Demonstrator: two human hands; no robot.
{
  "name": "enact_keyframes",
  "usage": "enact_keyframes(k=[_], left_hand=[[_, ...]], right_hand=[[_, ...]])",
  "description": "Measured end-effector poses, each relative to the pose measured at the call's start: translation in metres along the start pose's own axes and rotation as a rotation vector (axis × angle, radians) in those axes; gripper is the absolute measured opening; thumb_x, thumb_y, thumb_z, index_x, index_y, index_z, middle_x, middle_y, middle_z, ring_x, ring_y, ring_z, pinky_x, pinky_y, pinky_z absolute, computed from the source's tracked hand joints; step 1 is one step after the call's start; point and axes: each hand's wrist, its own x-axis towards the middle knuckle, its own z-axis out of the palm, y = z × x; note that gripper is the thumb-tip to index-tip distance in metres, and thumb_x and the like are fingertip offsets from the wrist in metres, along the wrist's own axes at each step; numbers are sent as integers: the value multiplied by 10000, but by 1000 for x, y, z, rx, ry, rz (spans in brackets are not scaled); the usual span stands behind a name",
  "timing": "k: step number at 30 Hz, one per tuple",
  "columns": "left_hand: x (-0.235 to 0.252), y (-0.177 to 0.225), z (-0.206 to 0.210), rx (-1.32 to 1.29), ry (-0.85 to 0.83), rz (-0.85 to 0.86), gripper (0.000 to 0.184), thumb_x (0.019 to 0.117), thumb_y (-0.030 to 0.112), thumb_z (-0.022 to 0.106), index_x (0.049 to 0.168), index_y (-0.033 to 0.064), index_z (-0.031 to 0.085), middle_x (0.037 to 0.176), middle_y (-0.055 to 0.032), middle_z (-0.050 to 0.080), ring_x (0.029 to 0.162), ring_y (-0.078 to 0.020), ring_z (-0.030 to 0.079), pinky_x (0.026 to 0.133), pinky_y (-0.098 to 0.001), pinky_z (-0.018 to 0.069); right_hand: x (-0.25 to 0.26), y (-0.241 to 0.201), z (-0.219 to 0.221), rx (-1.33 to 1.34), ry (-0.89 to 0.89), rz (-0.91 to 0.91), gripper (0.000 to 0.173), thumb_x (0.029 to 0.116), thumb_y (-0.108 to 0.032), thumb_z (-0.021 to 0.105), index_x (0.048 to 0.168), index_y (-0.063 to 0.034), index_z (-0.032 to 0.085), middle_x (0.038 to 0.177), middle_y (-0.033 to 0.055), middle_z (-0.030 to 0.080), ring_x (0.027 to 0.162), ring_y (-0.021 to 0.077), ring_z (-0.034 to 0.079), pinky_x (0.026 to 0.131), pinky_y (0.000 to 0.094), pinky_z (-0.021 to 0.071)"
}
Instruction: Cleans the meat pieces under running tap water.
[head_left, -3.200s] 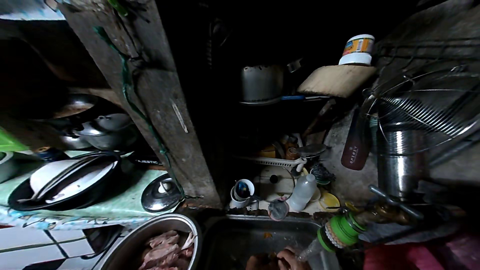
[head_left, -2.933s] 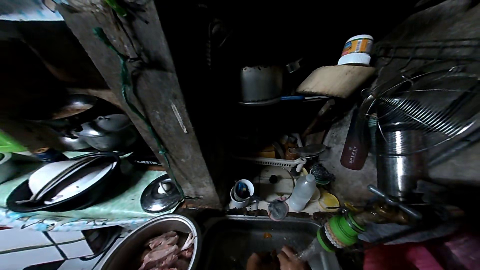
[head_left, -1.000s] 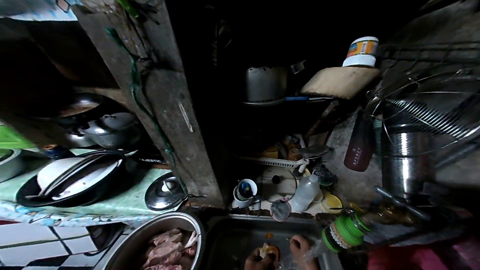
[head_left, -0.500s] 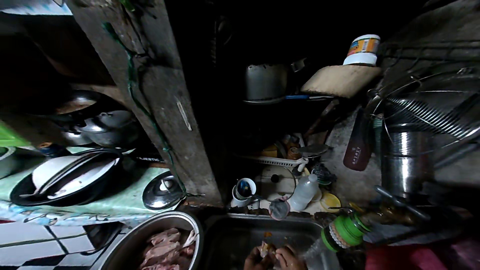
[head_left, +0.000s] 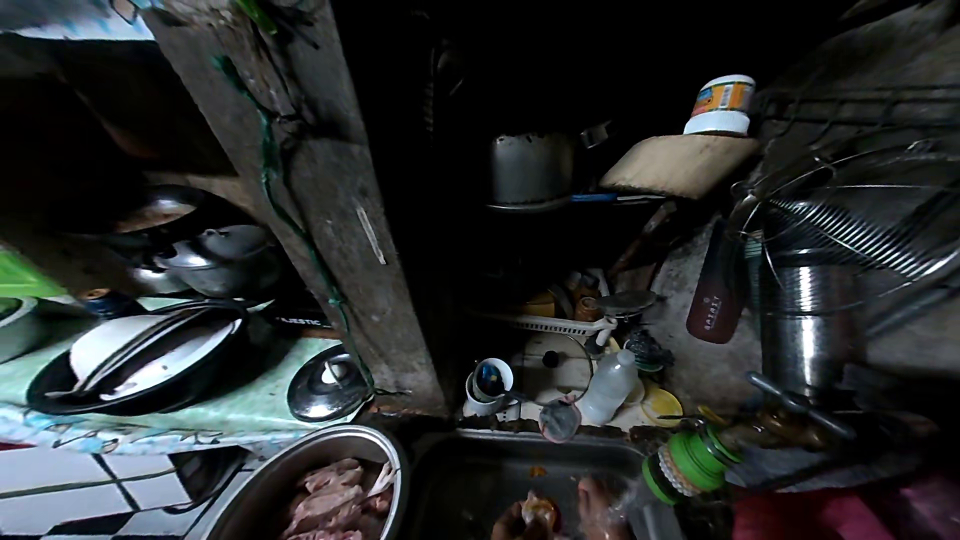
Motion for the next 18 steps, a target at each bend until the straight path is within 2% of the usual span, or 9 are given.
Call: enact_keyframes(k=[2, 4, 6, 8, 9, 12, 15, 18], left_hand=[[-2, 4, -5, -1, 18, -15, 181, 964, 27, 643, 1123, -55, 617, 909, -112, 706, 796, -177, 704, 776, -356, 611], [-1, 6, -8, -3, 26, -27, 205, 957, 41, 661, 1133, -57, 620, 921, -119, 704, 812, -183, 698, 785, -366, 604], [1, 6, -8, -15, 28, -36, 222, 944, 37, 676, 1138, -56, 620, 941, -126, 704, 829, -188, 698, 793, -369, 601], [2, 7, -5, -40, 35, -46, 240, 928, 16, 688, 1143, -60, 613, 953, -132, 706, 839, -192, 705, 800, -366, 607], [2, 8, -3, -48, 36, -47, 248, 923, 10, 692, 1146, -60, 606, 954, -133, 704, 838, -192, 707, 800, -364, 609], [1, 7, 0, -23, 46, -13, 252, 906, 13, 717, 1126, -56, 613, 921, -125, 709, 809, -183, 711, 776, -352, 613], [0, 6, -1, 53, 51, 28, 261, 891, 32, 731, 1114, -50, 624, 909, -113, 710, 815, -174, 708, 788, -352, 608], [-1, 7, -1, 82, 45, 71, 255, 875, 23, 744, 1093, -45, 631, 902, -104, 714, 820, -167, 707, 793, -346, 604]], right_hand=[[5, 13, -7, 127, -39, -20, 312, 1032, -103, 518, 1262, 77, 629, 1234, 282, 656, 1190, 388, 635, 1071, 499, 481], [-2, 9, -16, 215, -93, -70, 305, 1034, -82, 513, 1273, 64, 634, 1246, 265, 657, 1192, 366, 636, 1073, 488, 484], [-15, -4, -21, 195, -143, -143, 338, 1056, -159, 511, 1309, 26, 639, 1303, 243, 644, 1205, 360, 641, 1069, 500, 496], [-26, -16, -20, 141, -189, -157, 412, 1053, -290, 557, 1341, -3, 623, 1343, 237, 626, 1154, 374, 668, 1005, 531, 531], [-30, -19, -16, 122, -168, -173, 429, 1037, -309, 588, 1328, 3, 634, 1335, 248, 627, 1116, 384, 682, 976, 533, 545], [-36, -26, -8, 90, -89, -176, 338, 1038, -220, 584, 1258, 20, 679, 1281, 268, 651, 1070, 411, 699, 948, 540, 562], [-34, -22, 0, 96, -37, -220, 268, 1032, -148, 568, 1162, 30, 722, 1161, 237, 703, 1015, 385, 718, 913, 529, 579], [-34, -19, 3, 77, -34, -241, 259, 1025, -123, 546, 1116, 29, 735, 1122, 216, 714, 989, 368, 723, 895, 523, 584]])
